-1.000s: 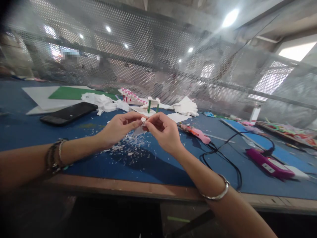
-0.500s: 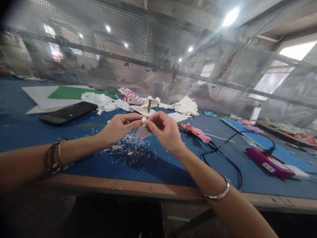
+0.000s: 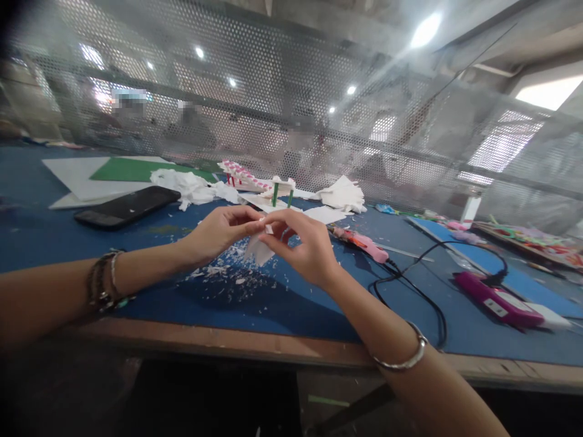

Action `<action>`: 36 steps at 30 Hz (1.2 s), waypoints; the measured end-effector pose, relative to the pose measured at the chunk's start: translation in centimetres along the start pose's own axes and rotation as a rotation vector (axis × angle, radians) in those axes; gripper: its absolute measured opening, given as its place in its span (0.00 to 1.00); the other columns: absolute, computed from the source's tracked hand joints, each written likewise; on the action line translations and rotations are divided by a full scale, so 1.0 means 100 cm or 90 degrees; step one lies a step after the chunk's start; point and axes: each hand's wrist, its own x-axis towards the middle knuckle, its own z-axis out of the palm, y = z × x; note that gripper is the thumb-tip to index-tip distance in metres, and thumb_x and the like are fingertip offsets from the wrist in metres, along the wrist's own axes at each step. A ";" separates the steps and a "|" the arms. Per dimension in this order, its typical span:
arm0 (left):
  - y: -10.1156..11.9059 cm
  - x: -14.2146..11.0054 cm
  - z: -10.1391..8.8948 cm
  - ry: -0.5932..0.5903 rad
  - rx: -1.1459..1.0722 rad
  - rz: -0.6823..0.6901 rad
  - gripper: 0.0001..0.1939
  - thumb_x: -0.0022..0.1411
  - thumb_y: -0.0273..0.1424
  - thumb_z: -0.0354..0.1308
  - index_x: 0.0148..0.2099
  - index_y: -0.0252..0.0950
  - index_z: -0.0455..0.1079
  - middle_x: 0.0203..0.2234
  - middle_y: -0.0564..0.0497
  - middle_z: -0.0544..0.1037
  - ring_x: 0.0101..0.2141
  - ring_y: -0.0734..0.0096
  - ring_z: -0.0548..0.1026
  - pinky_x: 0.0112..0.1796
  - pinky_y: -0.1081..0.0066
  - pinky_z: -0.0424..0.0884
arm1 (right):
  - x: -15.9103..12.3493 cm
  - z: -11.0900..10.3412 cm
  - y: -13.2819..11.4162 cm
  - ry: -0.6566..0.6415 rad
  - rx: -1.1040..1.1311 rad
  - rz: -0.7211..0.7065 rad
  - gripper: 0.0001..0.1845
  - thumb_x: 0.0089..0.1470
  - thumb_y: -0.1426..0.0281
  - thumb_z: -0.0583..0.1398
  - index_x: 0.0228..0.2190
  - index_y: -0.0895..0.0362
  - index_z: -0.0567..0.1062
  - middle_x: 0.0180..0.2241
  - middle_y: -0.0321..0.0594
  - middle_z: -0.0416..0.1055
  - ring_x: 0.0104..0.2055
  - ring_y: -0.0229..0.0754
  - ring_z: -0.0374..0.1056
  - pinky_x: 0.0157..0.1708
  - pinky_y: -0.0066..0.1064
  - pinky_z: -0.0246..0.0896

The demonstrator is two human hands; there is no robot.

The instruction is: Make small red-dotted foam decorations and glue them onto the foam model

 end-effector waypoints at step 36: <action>0.001 0.000 -0.001 -0.048 -0.038 -0.038 0.01 0.48 0.26 0.57 0.27 0.33 0.70 0.21 0.55 0.72 0.23 0.79 0.67 0.26 0.78 0.62 | 0.002 -0.007 0.000 -0.023 -0.103 -0.051 0.03 0.47 0.73 0.58 0.23 0.56 0.69 0.23 0.35 0.71 0.27 0.33 0.67 0.27 0.25 0.63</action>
